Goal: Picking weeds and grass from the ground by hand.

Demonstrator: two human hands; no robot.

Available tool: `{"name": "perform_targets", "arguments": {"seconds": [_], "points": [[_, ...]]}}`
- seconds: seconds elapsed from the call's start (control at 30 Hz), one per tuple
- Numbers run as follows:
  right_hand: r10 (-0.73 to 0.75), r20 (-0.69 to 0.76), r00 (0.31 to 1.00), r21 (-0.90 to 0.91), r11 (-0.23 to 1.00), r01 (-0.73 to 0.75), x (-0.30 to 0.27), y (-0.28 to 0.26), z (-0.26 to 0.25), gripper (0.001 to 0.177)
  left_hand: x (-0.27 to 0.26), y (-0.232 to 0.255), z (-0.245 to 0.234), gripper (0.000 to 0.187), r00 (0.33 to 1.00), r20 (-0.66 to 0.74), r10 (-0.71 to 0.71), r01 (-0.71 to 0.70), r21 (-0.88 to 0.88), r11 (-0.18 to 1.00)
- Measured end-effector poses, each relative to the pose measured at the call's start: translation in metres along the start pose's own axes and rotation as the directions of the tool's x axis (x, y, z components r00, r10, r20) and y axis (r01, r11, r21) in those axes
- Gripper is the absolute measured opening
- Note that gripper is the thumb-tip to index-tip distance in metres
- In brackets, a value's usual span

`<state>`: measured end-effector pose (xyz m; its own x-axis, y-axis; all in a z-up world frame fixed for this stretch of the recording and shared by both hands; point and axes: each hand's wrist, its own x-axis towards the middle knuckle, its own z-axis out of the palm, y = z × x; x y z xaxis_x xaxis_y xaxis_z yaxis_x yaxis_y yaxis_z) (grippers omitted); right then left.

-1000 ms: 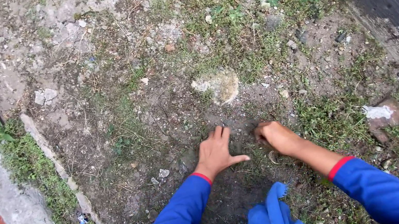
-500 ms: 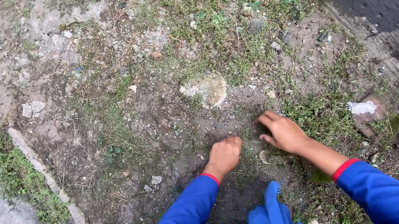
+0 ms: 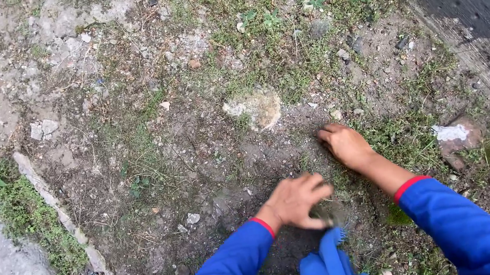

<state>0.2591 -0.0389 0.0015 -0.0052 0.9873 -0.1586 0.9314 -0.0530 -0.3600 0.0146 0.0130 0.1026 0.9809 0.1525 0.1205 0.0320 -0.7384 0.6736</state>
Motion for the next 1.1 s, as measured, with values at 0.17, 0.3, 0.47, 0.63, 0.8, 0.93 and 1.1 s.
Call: {"name": "perform_targets", "arguments": {"seconds": [0.17,0.3,0.47,0.63,0.8,0.93,1.1], "points": [[0.104,0.254,0.962,0.020,0.993,-0.113,-0.012,-0.002,-0.012,0.025,-0.004,-0.070,-0.004,0.059,0.962,-0.182,-0.205,0.238,0.185,0.953],[0.184,0.477,0.859,0.057,0.969,-0.239,-0.020,-0.021,-0.037,0.014,0.012,-0.103,-0.017,0.052,0.858,-0.229,-0.460,0.514,0.388,0.765],[0.125,0.516,0.848,0.052,0.983,-0.176,-0.015,-0.041,-0.076,0.024,0.019,-0.131,-0.005,0.049,0.775,-0.117,-0.621,0.585,0.505,0.635],[0.180,0.540,0.822,0.056,0.967,-0.248,0.005,-0.040,-0.088,0.026,0.000,-0.158,0.034,0.019,0.839,-0.081,-0.538,0.482,0.569,0.667],[0.175,0.243,0.954,0.000,0.984,-0.180,0.038,-0.021,-0.086,0.043,-0.010,-0.158,0.043,0.015,0.892,-0.183,-0.414,0.448,0.490,0.748],[0.245,0.228,0.942,-0.052,0.969,-0.240,0.072,-0.016,-0.095,0.046,-0.013,-0.140,0.041,0.014,0.892,-0.190,-0.411,0.451,0.443,0.775],[0.280,0.182,0.943,-0.128,0.957,-0.260,0.111,-0.017,-0.091,0.064,-0.016,-0.110,0.045,0.008,0.914,-0.182,-0.363,0.403,0.290,0.868]]}}
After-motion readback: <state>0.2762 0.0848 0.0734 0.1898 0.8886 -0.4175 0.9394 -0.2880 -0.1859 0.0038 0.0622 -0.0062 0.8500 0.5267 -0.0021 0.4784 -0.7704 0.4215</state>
